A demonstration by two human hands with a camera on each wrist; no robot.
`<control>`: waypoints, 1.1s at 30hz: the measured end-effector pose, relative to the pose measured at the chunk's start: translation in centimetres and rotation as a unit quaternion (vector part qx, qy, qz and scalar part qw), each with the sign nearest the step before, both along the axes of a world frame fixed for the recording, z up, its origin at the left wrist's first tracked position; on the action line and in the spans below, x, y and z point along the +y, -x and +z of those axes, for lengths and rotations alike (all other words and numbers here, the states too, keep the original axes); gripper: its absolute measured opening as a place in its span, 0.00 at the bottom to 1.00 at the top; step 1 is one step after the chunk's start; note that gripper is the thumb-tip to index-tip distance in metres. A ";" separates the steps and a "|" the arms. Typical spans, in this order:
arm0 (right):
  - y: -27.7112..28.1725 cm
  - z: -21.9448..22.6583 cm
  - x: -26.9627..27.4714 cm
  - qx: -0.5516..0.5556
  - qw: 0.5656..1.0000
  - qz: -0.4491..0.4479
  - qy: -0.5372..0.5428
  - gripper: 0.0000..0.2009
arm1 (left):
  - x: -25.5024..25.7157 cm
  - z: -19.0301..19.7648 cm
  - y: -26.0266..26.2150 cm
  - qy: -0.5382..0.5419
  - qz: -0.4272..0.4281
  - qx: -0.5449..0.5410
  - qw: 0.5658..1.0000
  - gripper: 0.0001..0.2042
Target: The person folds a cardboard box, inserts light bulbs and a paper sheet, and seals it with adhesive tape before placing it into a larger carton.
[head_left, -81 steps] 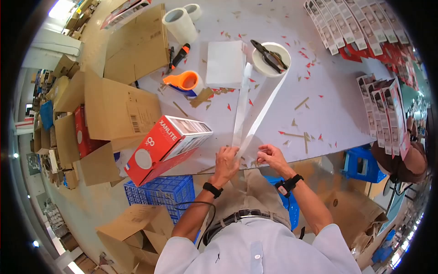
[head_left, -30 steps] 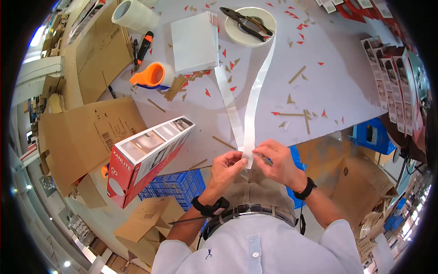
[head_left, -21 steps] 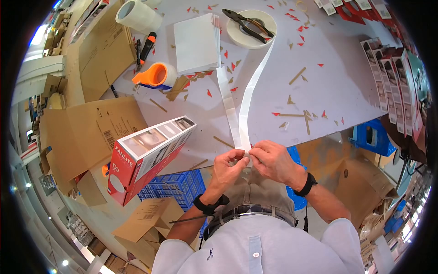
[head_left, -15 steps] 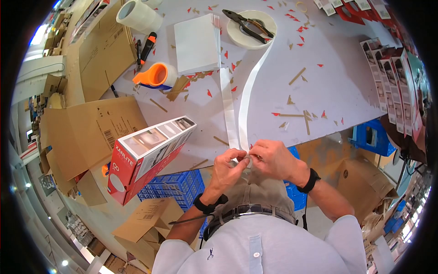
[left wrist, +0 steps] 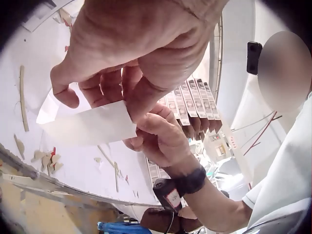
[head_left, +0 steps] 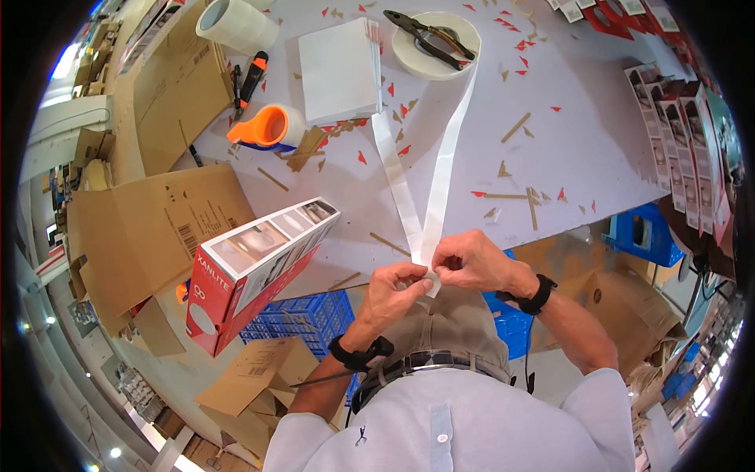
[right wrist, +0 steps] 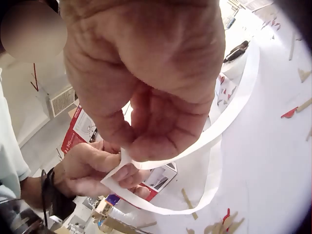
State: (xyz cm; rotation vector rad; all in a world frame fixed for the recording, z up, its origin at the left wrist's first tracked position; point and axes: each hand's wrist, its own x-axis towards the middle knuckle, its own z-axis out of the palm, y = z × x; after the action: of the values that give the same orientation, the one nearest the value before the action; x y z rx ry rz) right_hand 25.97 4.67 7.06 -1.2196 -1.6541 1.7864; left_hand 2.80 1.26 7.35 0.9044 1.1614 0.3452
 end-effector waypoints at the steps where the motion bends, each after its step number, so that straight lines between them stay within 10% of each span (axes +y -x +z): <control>1: 0.2 0.1 -0.1 -0.008 1.000 -0.009 0.029 0.04 | 0.0 0.3 0.0 0.055 0.032 -0.025 0.998 0.11; 8: -0.4 -1.8 -1.1 0.102 0.924 -0.223 0.294 0.04 | -0.1 -1.1 0.5 0.238 0.219 -0.132 0.937 0.11; 12: -2.3 -4.4 -2.0 0.295 0.806 -0.323 0.399 0.02 | 0.5 -1.3 0.8 0.275 0.223 -0.123 0.927 0.11; 33: 1.0 -4.5 -0.6 0.193 0.825 -0.336 0.412 0.04 | 0.1 0.8 1.5 0.220 0.178 -0.122 0.952 0.10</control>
State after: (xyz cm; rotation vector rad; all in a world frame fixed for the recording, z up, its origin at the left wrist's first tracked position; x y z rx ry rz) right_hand 24.97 4.12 2.57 -1.3725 -0.1020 2.0721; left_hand 1.29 1.40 8.14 0.2515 1.1079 0.4526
